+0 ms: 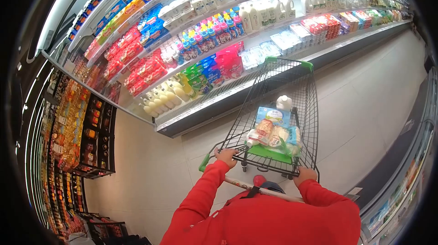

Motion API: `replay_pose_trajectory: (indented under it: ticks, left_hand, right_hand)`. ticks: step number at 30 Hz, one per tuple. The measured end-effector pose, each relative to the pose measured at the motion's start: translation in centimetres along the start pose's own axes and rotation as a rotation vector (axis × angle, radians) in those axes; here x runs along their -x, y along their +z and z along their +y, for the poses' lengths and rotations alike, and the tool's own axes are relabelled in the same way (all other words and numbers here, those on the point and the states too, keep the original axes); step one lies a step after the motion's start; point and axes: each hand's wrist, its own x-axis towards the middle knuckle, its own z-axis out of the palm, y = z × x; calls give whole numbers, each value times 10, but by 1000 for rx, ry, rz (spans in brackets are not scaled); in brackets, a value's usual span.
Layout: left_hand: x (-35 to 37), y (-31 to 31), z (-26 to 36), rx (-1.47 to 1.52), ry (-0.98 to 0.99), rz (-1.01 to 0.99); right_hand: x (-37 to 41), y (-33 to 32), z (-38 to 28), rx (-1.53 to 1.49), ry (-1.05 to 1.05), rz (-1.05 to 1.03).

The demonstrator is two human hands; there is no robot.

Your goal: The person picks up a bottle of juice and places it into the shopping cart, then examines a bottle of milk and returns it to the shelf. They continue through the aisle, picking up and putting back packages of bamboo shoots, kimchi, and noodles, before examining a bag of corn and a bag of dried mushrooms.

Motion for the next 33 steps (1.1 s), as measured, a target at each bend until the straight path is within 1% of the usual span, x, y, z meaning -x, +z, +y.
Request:
replay_pose_trajectory:
  ticks: [1,2,4,6,7,8,10,12,14,17,18,23,27,30,33]
  left_hand:
    - [-11,-6,0,-8,29,-12]
    - [-25,-7,-16,-15,74,7]
    - [-49,-17,-15,-36,109,-14]
    - [-64,-26,-17,-36,112,-58]
    - [-77,-29,-19,-59,126,-62]
    - [-91,-30,-21,-83,132,-63]
    - [-120,-32,-29,-138,136,-103]
    - [-141,-39,-34,-159,160,-101]
    - [-161,-50,-35,-176,204,-139]
    - [-191,-60,-39,-213,253,-172]
    - [-201,-62,-36,-234,262,-178]
    - [-243,-80,-14,-301,293,-216]
    - [-279,-94,12,-301,318,-232]
    - [-310,-93,33,-324,320,-259]
    - [-350,-94,55,-331,348,-241]
  right_hand:
    - [-3,-2,-4,-12,13,18]
    - [-8,7,-17,-22,36,29]
    - [-17,9,-17,-27,68,39]
    - [-13,-1,-30,-29,108,-37]
    - [-17,3,-30,-53,94,5]
    - [-21,-3,-40,-28,141,-42]
    - [-34,7,-49,-56,186,-75]
    - [-41,17,-56,-37,170,-62]
    - [-45,6,-73,-60,272,-114]
    - [-50,2,-91,-67,305,-67]
    - [-55,0,-95,-70,311,-39]
    - [-82,-10,-102,-23,368,-53]
    - [-111,-22,-92,-54,403,-39]
    - [-135,-25,-76,-68,444,21]
    - [-163,-38,-60,-64,424,56]
